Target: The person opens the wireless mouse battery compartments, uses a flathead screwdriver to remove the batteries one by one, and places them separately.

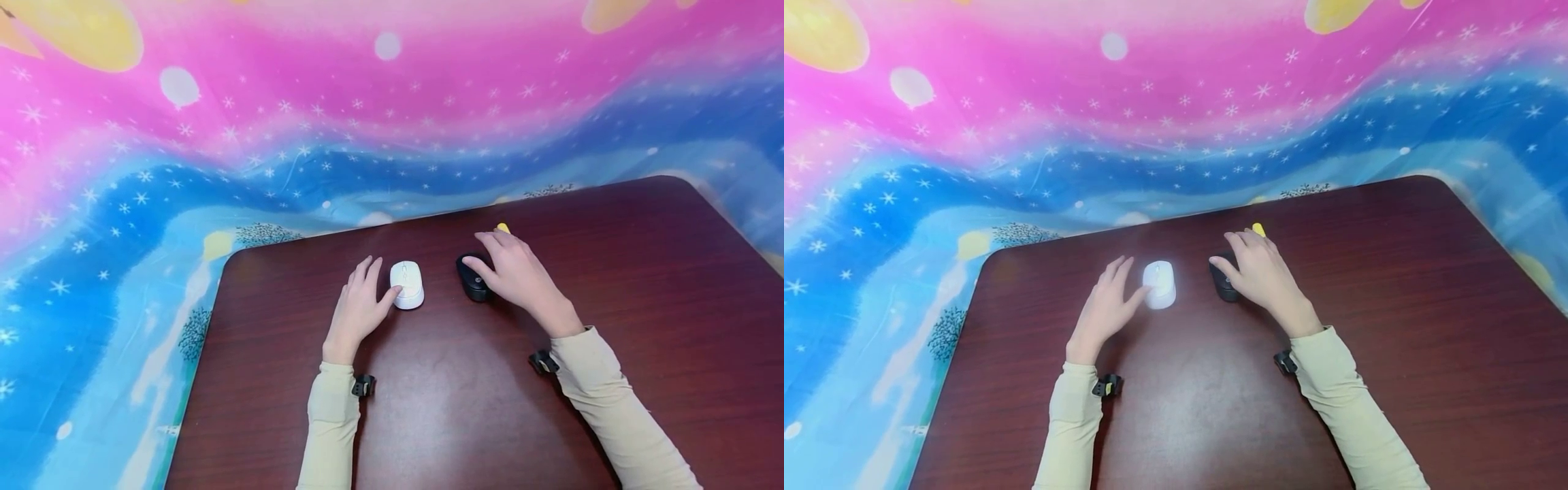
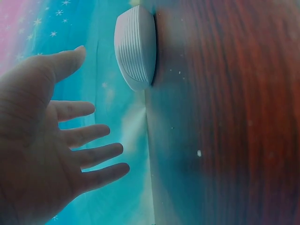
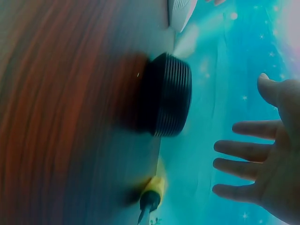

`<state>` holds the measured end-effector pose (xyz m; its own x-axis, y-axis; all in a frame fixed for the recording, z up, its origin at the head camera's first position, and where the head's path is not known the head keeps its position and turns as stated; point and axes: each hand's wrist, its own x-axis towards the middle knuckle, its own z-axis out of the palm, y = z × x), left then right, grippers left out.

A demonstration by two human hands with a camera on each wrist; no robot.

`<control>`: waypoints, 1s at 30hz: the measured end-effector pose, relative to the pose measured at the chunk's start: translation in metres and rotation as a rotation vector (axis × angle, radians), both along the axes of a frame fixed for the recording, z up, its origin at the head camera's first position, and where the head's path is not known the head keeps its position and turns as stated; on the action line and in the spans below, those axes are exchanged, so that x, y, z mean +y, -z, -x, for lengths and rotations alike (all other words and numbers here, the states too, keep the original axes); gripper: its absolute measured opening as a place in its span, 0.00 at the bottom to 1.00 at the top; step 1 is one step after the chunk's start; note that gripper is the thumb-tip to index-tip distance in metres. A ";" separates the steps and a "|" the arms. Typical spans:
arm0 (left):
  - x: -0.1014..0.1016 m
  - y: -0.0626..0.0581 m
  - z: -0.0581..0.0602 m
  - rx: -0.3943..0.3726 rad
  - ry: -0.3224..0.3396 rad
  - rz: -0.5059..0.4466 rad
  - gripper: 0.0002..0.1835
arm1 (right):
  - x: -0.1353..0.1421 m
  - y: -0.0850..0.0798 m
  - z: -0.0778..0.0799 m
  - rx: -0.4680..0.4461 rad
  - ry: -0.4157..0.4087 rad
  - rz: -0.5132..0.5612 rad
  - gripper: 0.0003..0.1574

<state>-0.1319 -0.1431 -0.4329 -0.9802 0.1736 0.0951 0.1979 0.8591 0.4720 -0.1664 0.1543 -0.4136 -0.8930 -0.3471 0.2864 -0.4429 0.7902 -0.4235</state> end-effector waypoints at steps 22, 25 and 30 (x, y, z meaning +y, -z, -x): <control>-0.001 0.001 -0.002 -0.022 0.088 0.014 0.40 | -0.047 -0.005 -0.001 -0.095 -0.064 0.010 0.37; -0.002 0.001 -0.002 -0.033 0.091 0.012 0.40 | -0.052 -0.005 -0.001 -0.106 -0.072 0.002 0.37; -0.002 0.000 -0.002 -0.039 0.094 0.015 0.40 | -0.060 -0.005 -0.002 -0.102 -0.088 -0.001 0.37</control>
<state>-0.1299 -0.1452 -0.4330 -0.9625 0.2659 0.0542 0.2597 0.8446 0.4682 -0.1648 0.0943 -0.4086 -0.8834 -0.4258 0.1955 -0.4656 0.7507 -0.4687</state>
